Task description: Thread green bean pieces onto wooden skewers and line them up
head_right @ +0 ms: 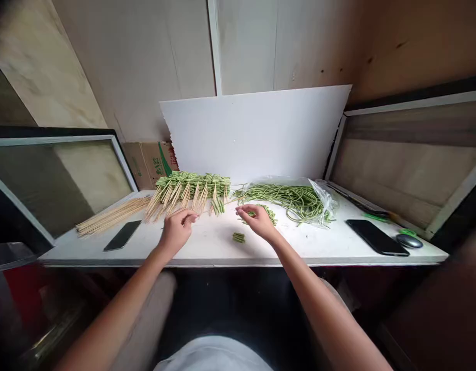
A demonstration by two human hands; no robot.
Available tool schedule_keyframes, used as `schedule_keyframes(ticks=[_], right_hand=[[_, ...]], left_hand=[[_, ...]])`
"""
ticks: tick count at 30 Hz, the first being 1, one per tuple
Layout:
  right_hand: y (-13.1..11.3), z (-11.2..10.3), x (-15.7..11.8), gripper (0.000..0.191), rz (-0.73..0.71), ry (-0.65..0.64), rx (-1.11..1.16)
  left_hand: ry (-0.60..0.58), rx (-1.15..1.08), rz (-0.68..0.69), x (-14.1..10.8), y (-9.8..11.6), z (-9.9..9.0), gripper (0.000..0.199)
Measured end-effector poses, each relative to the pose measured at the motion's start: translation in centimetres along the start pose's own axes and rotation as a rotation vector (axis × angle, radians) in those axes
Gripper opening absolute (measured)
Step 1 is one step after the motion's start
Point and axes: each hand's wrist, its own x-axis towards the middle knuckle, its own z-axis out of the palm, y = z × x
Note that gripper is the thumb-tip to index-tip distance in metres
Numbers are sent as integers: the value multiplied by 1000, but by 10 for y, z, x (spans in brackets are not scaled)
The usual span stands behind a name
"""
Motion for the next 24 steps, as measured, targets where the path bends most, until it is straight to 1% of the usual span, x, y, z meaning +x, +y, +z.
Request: schedule_keyframes(ticks=[2, 4, 7, 9, 11, 13, 20, 24], right_hand=[[13, 2, 0, 33, -21, -52, -193], [23, 4, -1, 28, -26, -114, -325], [29, 10, -5, 22, -4, -233, -408], [29, 13, -9, 17, 33, -277, -416], [27, 15, -11, 13, 43, -276, -423], [24, 17, -11, 11, 29, -245, -435], [15, 21, -12, 11, -36, -204, -488], [13, 20, -12, 9, -42, -162, -449]], left_hand=[[-10, -2, -7, 0, -2, 2, 21], [-20, -4, -12, 0, -3, 4, 21], [-36, -6, -18, 0, -5, 5, 20], [-45, -4, -11, 0, -5, 4, 20], [-51, 0, -4, 0, -4, 4, 20], [-50, 6, -3, 0, -3, 3, 19], [-55, 15, -2, 0, -3, 4, 18], [-60, 19, -1, 0, -2, 5, 18]])
